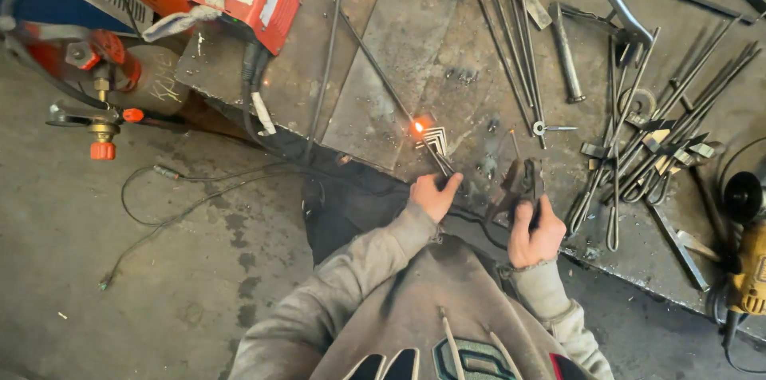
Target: The person positions metal rods on a steel workbench and welds them using an electrode holder, striking arcs that produce sparks and smoke. Between welds the person repositions the rods and the holder, adjusts rod placement with the free hand, and finally steps back from the bench.
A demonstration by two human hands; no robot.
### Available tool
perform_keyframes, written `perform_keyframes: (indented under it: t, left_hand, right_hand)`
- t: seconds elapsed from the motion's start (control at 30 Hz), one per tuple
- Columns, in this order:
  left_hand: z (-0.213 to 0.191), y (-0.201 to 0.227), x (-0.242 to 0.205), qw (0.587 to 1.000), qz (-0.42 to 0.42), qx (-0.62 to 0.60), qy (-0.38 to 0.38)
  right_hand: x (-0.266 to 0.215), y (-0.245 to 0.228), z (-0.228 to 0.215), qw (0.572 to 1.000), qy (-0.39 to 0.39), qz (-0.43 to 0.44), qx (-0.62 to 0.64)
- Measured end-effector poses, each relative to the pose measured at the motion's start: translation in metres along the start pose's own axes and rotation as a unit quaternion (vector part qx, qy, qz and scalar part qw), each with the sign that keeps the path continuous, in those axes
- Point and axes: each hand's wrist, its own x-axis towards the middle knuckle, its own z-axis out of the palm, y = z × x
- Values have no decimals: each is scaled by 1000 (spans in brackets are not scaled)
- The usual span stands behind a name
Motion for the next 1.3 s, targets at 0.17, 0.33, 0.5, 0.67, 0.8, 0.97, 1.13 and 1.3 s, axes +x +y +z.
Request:
perform_keyframes:
  t: [0.17,0.33,0.5,0.67,0.8,0.97,1.13,1.3]
  left_hand:
    - [0,24,-19,997,35,-63,36]
    - [-18,53,-50,990,122,-57,40]
    - [-12,72,-93,985,170,33,1]
    - [25,81,-79,960,251,97,-82]
    - [77,69,-60,944,274,154,-96]
    - [117,64,-50,928,279,218,-117]
    - [133,57,-32,885,275,335,-169]
    - [122,54,-32,878,266,344,-201]
  right_hand:
    - [-17,13,-21,998,-12,45,35]
    - [-32,32,-40,994,27,80,69]
    - [-52,60,-62,962,137,129,199]
    - [-85,136,-70,885,165,204,384]
    - [-87,100,-90,845,172,170,476]
    - [-95,56,-108,920,178,124,325]
    - [-107,67,-103,926,182,126,307]
    - [-111,79,-98,909,166,159,347]
